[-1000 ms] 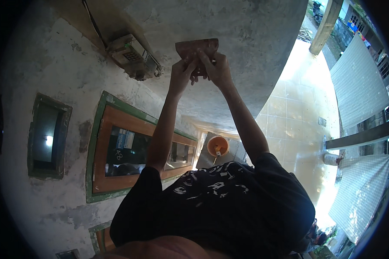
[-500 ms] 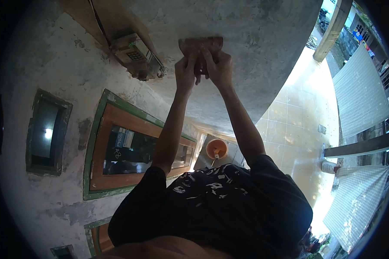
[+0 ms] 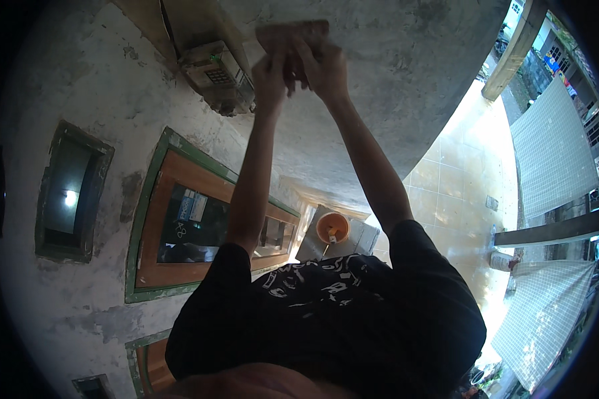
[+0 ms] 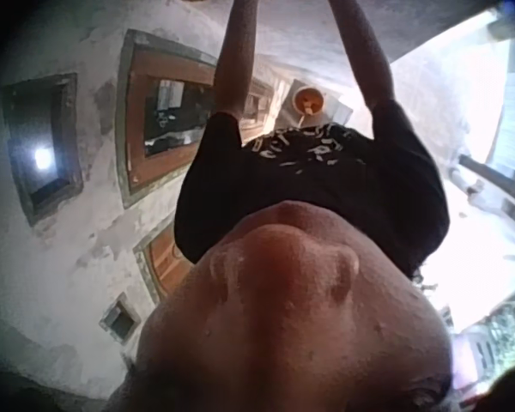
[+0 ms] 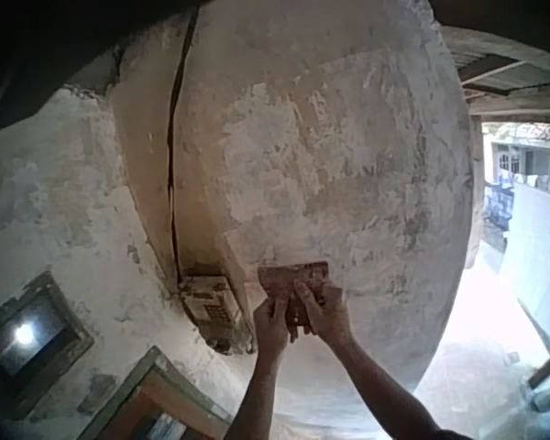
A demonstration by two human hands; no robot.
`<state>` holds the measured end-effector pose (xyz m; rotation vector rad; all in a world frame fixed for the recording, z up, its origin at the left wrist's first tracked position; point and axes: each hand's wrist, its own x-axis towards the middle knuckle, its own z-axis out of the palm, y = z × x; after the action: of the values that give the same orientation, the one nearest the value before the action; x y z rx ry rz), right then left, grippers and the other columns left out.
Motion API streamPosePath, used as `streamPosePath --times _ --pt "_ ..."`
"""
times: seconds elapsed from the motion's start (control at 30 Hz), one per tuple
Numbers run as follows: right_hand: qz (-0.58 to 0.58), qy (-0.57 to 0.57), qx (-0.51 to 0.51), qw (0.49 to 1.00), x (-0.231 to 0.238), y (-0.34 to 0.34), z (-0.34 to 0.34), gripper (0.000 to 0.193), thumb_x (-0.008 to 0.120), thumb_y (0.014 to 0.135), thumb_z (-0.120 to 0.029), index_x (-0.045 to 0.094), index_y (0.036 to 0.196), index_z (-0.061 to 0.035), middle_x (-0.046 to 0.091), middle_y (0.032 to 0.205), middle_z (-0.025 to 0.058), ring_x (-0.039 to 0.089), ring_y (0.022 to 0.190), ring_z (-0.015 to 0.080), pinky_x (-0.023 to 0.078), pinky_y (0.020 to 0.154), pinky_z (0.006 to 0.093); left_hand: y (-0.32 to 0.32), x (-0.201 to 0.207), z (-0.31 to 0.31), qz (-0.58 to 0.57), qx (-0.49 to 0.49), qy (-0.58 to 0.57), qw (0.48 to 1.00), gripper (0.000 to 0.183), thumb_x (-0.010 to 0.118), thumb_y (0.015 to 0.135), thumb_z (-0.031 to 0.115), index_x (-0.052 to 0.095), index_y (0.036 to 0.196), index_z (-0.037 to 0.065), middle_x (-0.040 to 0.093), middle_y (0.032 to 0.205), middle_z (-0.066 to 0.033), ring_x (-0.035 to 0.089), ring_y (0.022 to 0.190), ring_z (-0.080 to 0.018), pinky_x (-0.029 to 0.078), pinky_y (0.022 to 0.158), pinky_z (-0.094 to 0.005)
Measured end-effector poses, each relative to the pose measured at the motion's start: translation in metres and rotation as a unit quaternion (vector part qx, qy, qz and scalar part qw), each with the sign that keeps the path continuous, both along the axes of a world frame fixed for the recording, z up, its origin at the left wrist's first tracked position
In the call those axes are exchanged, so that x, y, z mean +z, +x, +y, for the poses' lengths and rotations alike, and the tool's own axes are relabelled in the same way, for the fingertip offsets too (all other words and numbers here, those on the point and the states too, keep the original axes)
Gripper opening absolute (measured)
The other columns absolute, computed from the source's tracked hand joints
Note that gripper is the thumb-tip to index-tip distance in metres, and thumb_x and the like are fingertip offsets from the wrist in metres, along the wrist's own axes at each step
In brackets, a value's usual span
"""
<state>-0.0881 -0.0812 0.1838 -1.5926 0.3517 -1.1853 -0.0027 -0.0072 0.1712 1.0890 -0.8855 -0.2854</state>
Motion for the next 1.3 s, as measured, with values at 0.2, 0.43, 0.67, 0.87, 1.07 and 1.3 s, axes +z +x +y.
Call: streamPosePath --times 0.2,0.43,0.67,0.87,1.07,1.3 --pt "0.003 -0.033 -0.061 0.998 -0.041 0.006 0.015 0.033 0.06 0.088 -0.022 0.062 0.072 0.0066 0.058 0.05 0.0111 0.056 0.041 0.0132 0.041 0.037 0.0297 -0.005 -0.026 0.021 0.017 0.025 0.071 0.997 0.035 0.051 0.094 0.022 0.054 0.068 -0.002 0.05 0.047 -0.0046 0.044 0.031 -0.0092 0.028 0.027 -0.0251" --pt "-0.062 -0.103 -0.095 0.988 0.016 0.036 0.003 0.038 0.061 0.087 -0.025 0.06 0.063 0.0058 0.055 0.045 0.0113 0.055 0.039 0.0134 0.041 0.036 0.03 0.027 0.036 0.012 -0.079 0.027 0.033 0.996 0.034 0.051 0.094 0.021 0.054 0.069 -0.002 0.049 0.047 -0.0041 0.044 0.031 -0.0093 0.028 0.026 -0.0256" --pt "-0.065 -0.03 -0.045 0.996 0.012 0.029 0.023 0.038 0.061 0.087 -0.023 0.06 0.062 0.0057 0.054 0.043 0.0099 0.054 0.035 0.0148 0.04 0.034 0.0303 0.015 0.039 0.031 -0.045 0.05 0.069 0.995 0.034 0.052 0.094 0.023 0.055 0.07 -0.002 0.048 0.047 -0.0023 0.042 0.031 -0.0092 0.026 0.027 -0.0254" --pt "-0.053 -0.085 -0.071 0.992 0.042 0.04 0.011 0.039 0.06 0.088 -0.024 0.061 0.064 0.006 0.054 0.043 0.01 0.054 0.036 0.0148 0.04 0.034 0.0297 0.032 0.062 0.021 -0.032 0.022 0.039 0.999 0.035 0.052 0.094 0.024 0.055 0.069 -0.001 0.047 0.048 -0.0013 0.041 0.031 -0.0092 0.027 0.027 -0.0257" --pt "-0.163 -0.116 -0.041 0.979 0.155 0.061 0.012 0.033 0.061 0.09 -0.026 0.059 0.069 0.0 0.053 0.048 0.0041 0.049 0.035 0.0127 0.037 0.031 0.0288 0.069 0.18 0.019 -0.122 -0.018 0.026 0.992 0.029 0.045 0.098 0.025 0.06 0.08 0.008 0.052 0.054 -0.0007 0.043 0.039 -0.0074 0.033 0.035 -0.0247" --pt "-0.147 -0.091 0.136 0.976 0.166 0.027 0.018 0.035 0.056 0.092 -0.026 0.058 0.07 0.0008 0.054 0.051 0.0043 0.05 0.037 0.0127 0.037 0.032 0.0289 0.056 0.192 0.044 -0.191 -0.043 0.039 0.98 0.034 0.045 0.098 0.029 0.059 0.076 0.006 0.05 0.053 0.0007 0.043 0.039 -0.0077 0.032 0.036 -0.0245"
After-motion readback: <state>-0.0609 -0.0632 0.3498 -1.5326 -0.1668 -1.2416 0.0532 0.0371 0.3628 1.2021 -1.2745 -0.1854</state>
